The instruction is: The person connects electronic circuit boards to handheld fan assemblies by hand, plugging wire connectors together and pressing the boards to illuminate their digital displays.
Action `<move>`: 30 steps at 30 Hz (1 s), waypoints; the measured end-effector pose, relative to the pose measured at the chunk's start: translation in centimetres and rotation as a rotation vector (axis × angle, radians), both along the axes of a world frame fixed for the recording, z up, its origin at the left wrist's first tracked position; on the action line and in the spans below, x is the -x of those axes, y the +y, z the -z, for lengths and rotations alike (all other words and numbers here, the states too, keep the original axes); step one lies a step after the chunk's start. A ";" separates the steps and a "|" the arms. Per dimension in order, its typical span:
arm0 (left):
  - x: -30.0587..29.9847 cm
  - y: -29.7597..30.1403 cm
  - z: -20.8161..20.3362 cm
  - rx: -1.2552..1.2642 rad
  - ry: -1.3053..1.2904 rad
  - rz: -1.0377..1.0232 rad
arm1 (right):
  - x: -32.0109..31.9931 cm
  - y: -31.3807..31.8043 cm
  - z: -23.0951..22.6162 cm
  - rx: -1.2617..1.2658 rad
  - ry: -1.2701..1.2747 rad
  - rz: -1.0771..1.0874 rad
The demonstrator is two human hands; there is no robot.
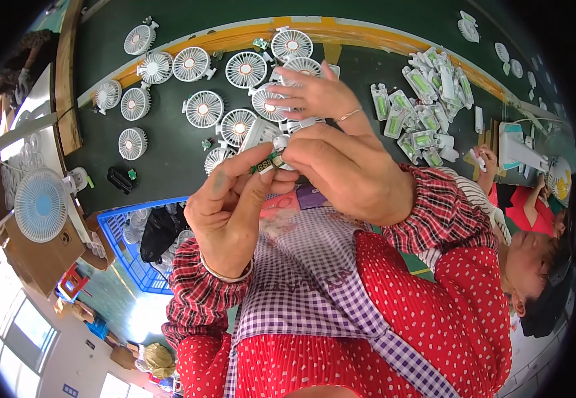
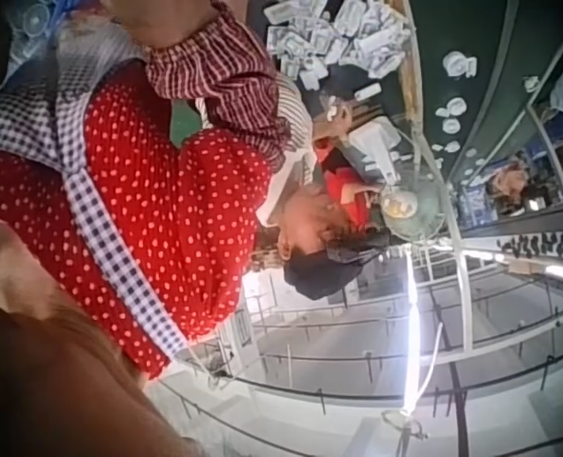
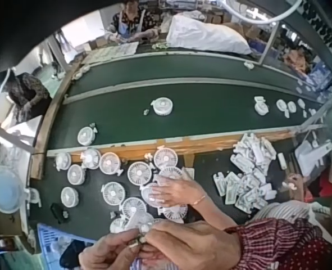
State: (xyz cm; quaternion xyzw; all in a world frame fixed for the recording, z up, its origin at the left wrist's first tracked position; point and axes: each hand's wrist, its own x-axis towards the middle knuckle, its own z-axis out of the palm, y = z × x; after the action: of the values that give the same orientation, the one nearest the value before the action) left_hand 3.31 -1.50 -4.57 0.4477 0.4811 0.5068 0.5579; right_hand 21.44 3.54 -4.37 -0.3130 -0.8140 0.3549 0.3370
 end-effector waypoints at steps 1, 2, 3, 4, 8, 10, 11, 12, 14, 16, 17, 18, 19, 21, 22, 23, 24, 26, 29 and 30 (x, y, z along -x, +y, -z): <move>-0.1 0.0 0.0 0.000 -0.001 0.000 | -0.1 0.0 -0.2 0.024 0.003 -0.014; -0.2 0.1 0.1 -0.002 -0.009 -0.008 | -0.2 0.0 -0.5 0.048 0.006 -0.029; -0.3 0.1 0.2 -0.003 -0.017 -0.016 | -0.2 0.1 -0.7 0.072 0.009 -0.044; -0.3 0.1 0.2 -0.002 -0.016 -0.017 | -0.3 0.2 -0.9 0.096 0.013 -0.059; -0.4 -0.2 0.2 0.045 -0.069 -0.044 | -0.6 0.4 -1.5 0.194 0.027 -0.116; -0.4 -0.3 0.4 0.040 -0.090 -0.058 | -0.6 0.5 -1.6 0.241 0.036 -0.148; -0.5 -0.4 0.6 -0.005 -0.092 -0.066 | -0.3 0.0 -0.1 -0.434 0.045 0.007; -0.6 -0.4 0.7 -0.049 -0.094 -0.072 | -0.1 0.0 0.4 -0.434 0.045 0.008; -0.6 -0.3 0.8 -0.044 -0.103 -0.067 | 0.2 0.0 0.9 -0.439 -0.040 0.029; -0.5 -0.2 0.8 -0.040 -0.110 -0.065 | 0.4 0.1 0.9 -0.371 -0.036 0.037; -0.5 -0.3 1.0 -0.037 -0.099 -0.065 | 0.5 0.1 0.9 -0.302 -0.033 0.045; -0.6 -0.2 1.2 -0.035 -0.092 -0.060 | 0.6 0.2 1.2 -0.238 -0.011 0.045; -0.5 -0.1 1.3 -0.037 -0.093 -0.058 | 0.4 0.5 1.4 -0.240 -0.013 0.047; -0.1 0.0 1.1 0.018 -0.083 -0.013 | 0.1 1.1 1.6 -0.015 0.104 -0.028; -0.2 0.0 0.9 0.014 -0.082 -0.013 | -0.3 1.3 1.3 0.063 0.085 -0.036; -0.3 0.1 0.8 -0.002 -0.081 0.011 | -0.3 1.2 1.1 0.059 0.085 -0.036; -0.4 0.2 0.7 -0.017 -0.080 0.035 | -0.3 1.1 0.9 0.142 0.125 -0.018; -0.4 0.0 1.1 -0.019 -0.054 0.054 | -0.3 1.1 0.7 0.223 0.164 0.001; -0.6 -0.2 1.1 -0.027 -0.051 0.033 | -0.4 1.4 0.8 0.306 0.124 0.001; -0.7 -0.2 0.8 -0.032 -0.033 0.035 | -0.4 1.5 0.9 0.303 0.125 0.002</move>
State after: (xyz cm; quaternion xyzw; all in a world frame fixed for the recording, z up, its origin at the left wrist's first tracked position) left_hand 3.98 -1.66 -5.39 0.4564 0.4560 0.5119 0.5672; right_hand 21.81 5.06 -5.24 -0.3386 -0.7281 0.4921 0.3362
